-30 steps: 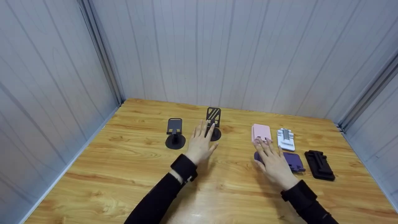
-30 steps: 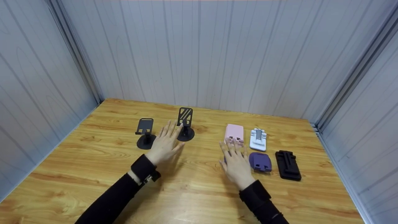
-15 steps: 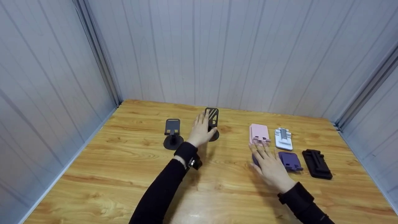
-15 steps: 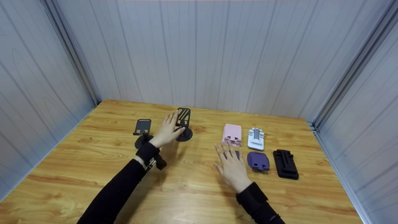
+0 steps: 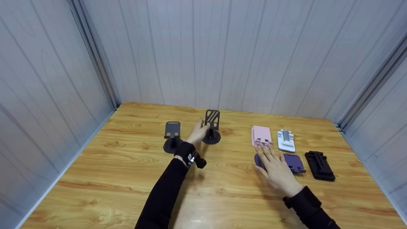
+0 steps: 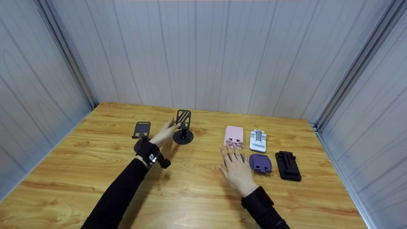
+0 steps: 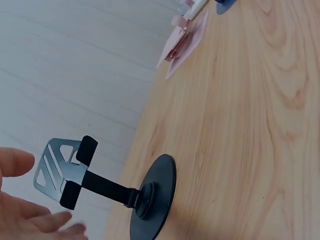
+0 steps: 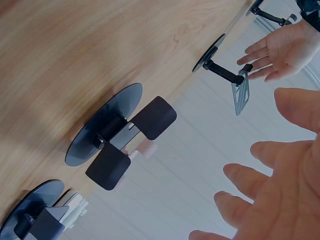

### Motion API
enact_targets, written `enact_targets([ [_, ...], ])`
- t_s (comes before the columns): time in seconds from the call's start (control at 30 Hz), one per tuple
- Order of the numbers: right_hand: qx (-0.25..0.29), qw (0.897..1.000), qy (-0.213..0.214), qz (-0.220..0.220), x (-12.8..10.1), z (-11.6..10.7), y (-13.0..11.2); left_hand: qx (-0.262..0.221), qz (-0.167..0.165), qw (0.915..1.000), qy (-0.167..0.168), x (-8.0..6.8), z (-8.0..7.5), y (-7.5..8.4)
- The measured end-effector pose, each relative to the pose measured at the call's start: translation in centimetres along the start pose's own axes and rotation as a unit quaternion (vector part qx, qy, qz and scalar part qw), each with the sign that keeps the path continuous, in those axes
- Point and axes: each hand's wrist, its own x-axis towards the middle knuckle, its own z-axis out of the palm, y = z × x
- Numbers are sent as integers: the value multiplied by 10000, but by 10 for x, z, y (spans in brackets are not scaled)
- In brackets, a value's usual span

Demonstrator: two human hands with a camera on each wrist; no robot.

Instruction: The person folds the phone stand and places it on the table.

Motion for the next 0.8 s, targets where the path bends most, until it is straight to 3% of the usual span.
enact_targets([
  [0.23,220,9996,-110,139,-1,4,-1,-295,135,9972,668,7,3,-4],
  [0.43,203,9997,-146,76,2,9,-5,-171,-94,9913,1300,7,2,-7],
  [0.57,359,9991,-238,1,2,9,-8,-426,56,9891,1406,5,0,-8],
  [0.8,562,9974,-403,-194,4,9,-12,-578,508,9892,1249,0,3,1],
])
